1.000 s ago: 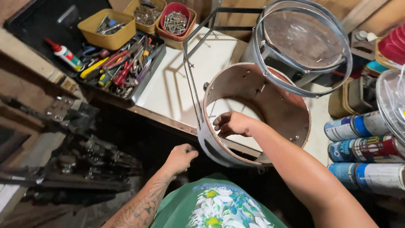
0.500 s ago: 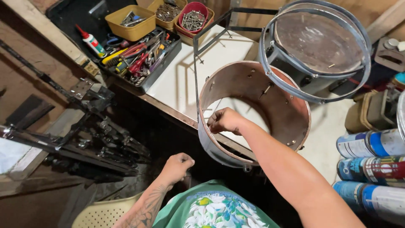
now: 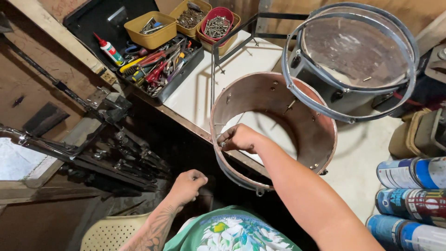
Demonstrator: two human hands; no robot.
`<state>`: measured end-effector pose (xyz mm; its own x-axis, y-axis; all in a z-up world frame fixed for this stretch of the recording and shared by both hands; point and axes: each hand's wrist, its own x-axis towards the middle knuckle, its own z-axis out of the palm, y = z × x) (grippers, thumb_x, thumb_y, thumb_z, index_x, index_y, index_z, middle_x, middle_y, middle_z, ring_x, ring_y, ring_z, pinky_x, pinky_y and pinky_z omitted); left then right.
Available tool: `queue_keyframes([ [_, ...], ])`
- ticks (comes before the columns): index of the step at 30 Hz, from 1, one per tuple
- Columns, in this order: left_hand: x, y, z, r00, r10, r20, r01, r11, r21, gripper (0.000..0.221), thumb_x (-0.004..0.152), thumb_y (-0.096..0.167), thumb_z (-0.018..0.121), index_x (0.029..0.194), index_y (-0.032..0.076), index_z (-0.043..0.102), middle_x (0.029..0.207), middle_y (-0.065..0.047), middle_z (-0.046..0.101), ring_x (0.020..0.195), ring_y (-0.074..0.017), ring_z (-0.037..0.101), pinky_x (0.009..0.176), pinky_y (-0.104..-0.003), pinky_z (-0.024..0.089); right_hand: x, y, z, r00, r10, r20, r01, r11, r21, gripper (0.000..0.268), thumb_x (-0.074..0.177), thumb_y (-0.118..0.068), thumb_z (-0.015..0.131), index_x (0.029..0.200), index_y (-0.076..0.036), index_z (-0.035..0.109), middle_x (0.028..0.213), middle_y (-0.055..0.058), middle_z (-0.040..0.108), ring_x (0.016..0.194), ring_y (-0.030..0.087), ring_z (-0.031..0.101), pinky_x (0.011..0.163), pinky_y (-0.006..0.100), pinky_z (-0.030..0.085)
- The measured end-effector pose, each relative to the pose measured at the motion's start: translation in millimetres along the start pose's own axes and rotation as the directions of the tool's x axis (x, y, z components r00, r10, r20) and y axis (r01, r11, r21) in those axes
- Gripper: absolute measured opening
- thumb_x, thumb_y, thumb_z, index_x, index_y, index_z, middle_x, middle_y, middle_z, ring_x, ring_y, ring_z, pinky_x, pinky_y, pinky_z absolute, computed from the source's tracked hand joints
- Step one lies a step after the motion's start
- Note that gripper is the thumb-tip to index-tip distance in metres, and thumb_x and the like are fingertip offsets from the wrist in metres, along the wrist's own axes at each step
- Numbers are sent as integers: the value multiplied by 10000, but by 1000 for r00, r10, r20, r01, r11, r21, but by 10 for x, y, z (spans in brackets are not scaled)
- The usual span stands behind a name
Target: Repairing and maintaining a drum by inspecting parts, cleaning with spray, and applying adhesive to the shell.
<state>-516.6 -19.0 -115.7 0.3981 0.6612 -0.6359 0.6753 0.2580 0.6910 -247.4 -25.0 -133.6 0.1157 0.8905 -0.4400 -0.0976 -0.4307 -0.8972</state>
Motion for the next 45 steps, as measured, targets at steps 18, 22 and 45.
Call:
queue_keyframes([
  [18,-24,253,151,984,-163,-68,164,986,4,137,870,198,670,871,62,684,586,-89,510,468,-179,477,397,-296,380,64,-33,120,952,278,125,-283,959,17,173,958,46,566,1045,12,712,845,173,705,664,265,699,577,383,637],
  [22,3,299,215,986,-155,-52,158,987,42,197,877,193,624,957,46,728,599,-86,528,474,-176,494,404,-294,410,-5,-100,136,964,235,122,-242,969,43,137,924,89,569,952,52,698,860,176,703,698,279,712,586,383,653],
  [45,-36,286,187,980,-194,-54,194,981,-6,203,881,223,645,953,56,734,565,-94,523,465,-178,471,424,-284,381,-104,-178,83,956,244,162,-255,966,50,180,862,145,550,939,51,683,836,168,695,727,257,709,689,386,674],
])
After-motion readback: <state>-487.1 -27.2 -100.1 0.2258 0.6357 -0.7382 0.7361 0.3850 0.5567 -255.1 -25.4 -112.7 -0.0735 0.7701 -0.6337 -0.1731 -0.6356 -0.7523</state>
